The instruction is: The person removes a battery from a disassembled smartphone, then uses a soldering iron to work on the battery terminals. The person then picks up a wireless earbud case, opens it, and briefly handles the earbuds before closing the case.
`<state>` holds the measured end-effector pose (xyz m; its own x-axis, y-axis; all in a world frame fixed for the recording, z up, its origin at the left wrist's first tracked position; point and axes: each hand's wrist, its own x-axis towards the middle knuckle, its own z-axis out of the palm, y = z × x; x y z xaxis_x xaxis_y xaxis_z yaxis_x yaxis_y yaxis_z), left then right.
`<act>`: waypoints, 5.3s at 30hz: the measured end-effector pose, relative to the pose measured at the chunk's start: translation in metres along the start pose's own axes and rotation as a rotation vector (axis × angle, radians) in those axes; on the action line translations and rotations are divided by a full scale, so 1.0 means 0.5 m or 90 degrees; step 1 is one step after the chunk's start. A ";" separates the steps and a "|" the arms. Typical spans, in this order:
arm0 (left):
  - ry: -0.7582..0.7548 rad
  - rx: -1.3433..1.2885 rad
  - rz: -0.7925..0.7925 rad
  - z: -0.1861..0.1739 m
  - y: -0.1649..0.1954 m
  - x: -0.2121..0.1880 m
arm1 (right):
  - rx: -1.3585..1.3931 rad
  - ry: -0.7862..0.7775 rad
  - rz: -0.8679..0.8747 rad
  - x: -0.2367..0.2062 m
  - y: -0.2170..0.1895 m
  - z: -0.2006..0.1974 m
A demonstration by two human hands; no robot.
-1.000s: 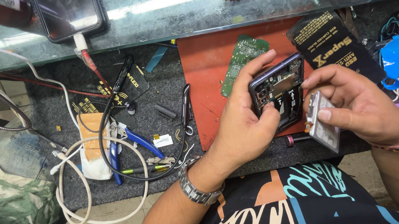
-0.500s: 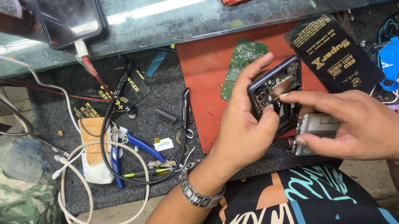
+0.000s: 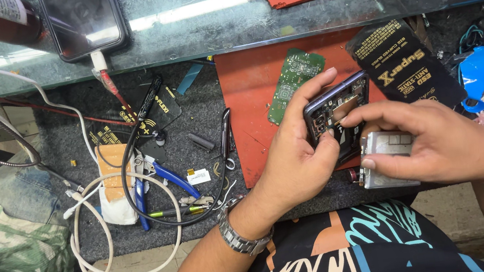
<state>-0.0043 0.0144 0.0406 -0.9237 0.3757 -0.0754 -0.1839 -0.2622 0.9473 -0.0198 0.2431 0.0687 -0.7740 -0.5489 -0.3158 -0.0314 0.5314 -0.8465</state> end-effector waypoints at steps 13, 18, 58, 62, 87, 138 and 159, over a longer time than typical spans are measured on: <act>-0.001 -0.042 0.021 -0.003 -0.008 0.005 | -0.271 0.008 -0.034 -0.001 -0.063 -0.003; -0.006 -0.046 0.014 -0.003 -0.009 0.003 | -0.275 -0.003 -0.018 0.000 -0.065 -0.011; -0.032 -0.066 0.029 -0.009 -0.009 0.000 | -0.448 0.016 0.031 -0.006 -0.069 -0.013; -0.042 -0.085 0.013 -0.007 -0.008 -0.001 | -0.438 0.040 0.027 -0.002 -0.073 -0.020; -0.033 0.024 0.055 -0.008 -0.004 0.002 | -0.466 0.003 0.058 0.012 -0.099 -0.022; -0.020 0.017 0.054 -0.003 -0.004 0.003 | 0.158 -0.433 0.066 -0.021 0.113 -0.087; -0.036 0.036 -0.072 -0.001 0.007 0.009 | 0.296 -0.457 0.131 -0.023 0.154 -0.092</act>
<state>-0.0091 0.0145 0.0433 -0.8772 0.4502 -0.1670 -0.2657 -0.1655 0.9497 -0.0422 0.3199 0.0268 -0.1470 -0.8273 -0.5421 0.4471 0.4333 -0.7825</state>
